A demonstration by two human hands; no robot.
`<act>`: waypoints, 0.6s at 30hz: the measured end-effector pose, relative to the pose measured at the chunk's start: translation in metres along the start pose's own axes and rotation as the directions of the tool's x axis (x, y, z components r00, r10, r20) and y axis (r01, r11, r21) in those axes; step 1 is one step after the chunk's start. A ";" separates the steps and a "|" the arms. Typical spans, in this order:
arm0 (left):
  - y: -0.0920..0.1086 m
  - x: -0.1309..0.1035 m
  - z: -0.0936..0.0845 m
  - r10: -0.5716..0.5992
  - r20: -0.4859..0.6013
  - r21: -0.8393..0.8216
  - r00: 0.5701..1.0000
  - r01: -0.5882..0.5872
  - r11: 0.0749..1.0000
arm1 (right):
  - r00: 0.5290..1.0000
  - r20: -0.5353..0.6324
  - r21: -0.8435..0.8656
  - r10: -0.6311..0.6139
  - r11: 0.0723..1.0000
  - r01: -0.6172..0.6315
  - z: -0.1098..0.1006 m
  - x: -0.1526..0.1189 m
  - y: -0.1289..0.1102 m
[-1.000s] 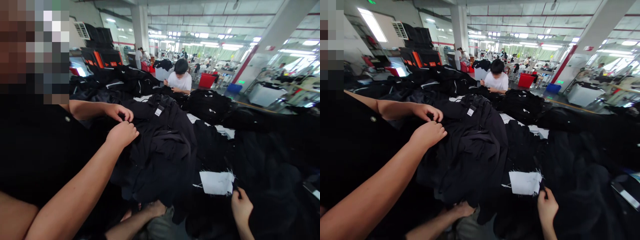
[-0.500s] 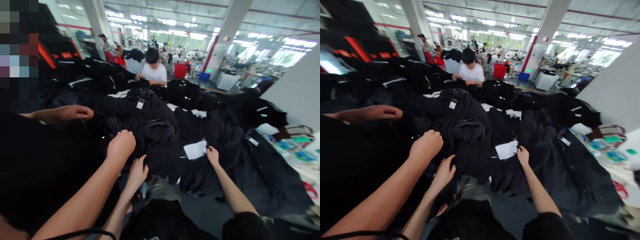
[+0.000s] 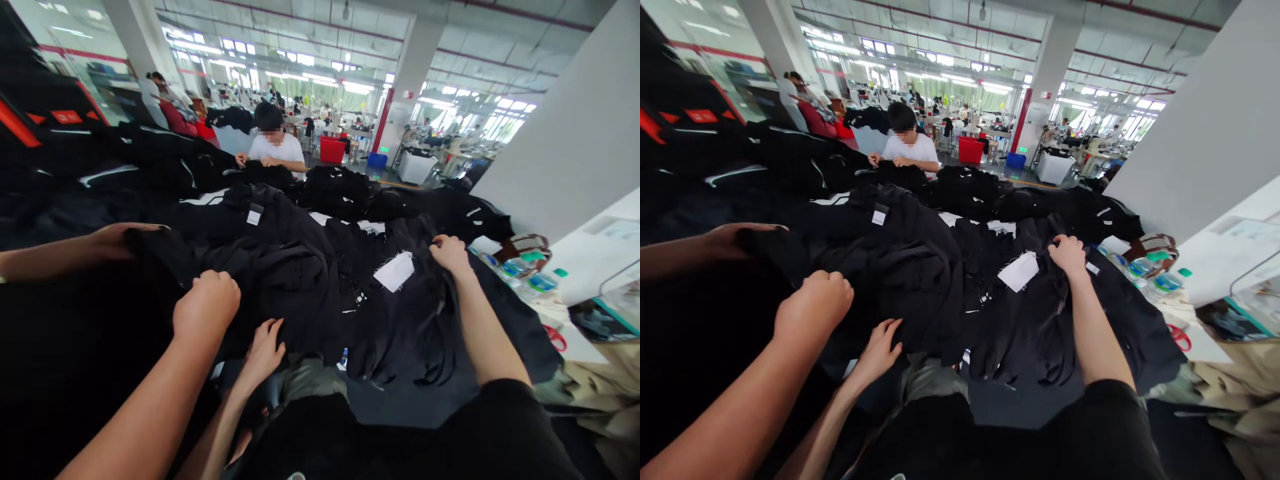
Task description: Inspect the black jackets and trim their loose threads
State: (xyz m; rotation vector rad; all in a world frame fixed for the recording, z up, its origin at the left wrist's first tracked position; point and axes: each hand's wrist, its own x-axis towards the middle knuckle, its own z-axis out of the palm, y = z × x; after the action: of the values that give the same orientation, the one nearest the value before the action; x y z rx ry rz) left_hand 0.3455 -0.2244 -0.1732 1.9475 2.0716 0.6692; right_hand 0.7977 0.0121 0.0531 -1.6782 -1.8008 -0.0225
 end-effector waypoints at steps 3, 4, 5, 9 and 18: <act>0.003 -0.003 0.003 -0.029 0.002 0.027 1.000 0.029 0.999 | 0.995 0.054 0.002 -0.088 0.996 0.088 0.020 0.009 -0.041; 0.005 -0.004 0.003 -0.035 0.005 0.033 0.999 0.035 0.999 | 0.987 0.113 -0.001 -0.110 0.994 0.111 0.034 0.012 -0.057; 0.006 -0.005 0.003 -0.041 0.010 0.037 0.999 0.041 0.998 | 0.975 0.189 -0.011 -0.118 0.992 0.122 0.050 0.014 -0.072; 0.011 -0.006 -0.001 -0.085 0.037 0.033 0.996 0.084 0.996 | 0.869 0.493 -0.193 0.043 0.979 0.061 0.127 0.005 -0.115; 0.012 -0.004 -0.010 -0.120 0.083 0.018 0.989 0.119 0.993 | 0.789 0.557 -0.355 0.261 0.933 -0.058 0.170 -0.008 -0.110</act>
State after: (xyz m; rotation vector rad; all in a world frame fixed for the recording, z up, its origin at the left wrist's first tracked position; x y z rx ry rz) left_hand 0.3524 -0.2299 -0.1595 1.8083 2.1268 0.5407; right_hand 0.6227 0.0610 -0.0366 -2.2571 -2.1823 0.3500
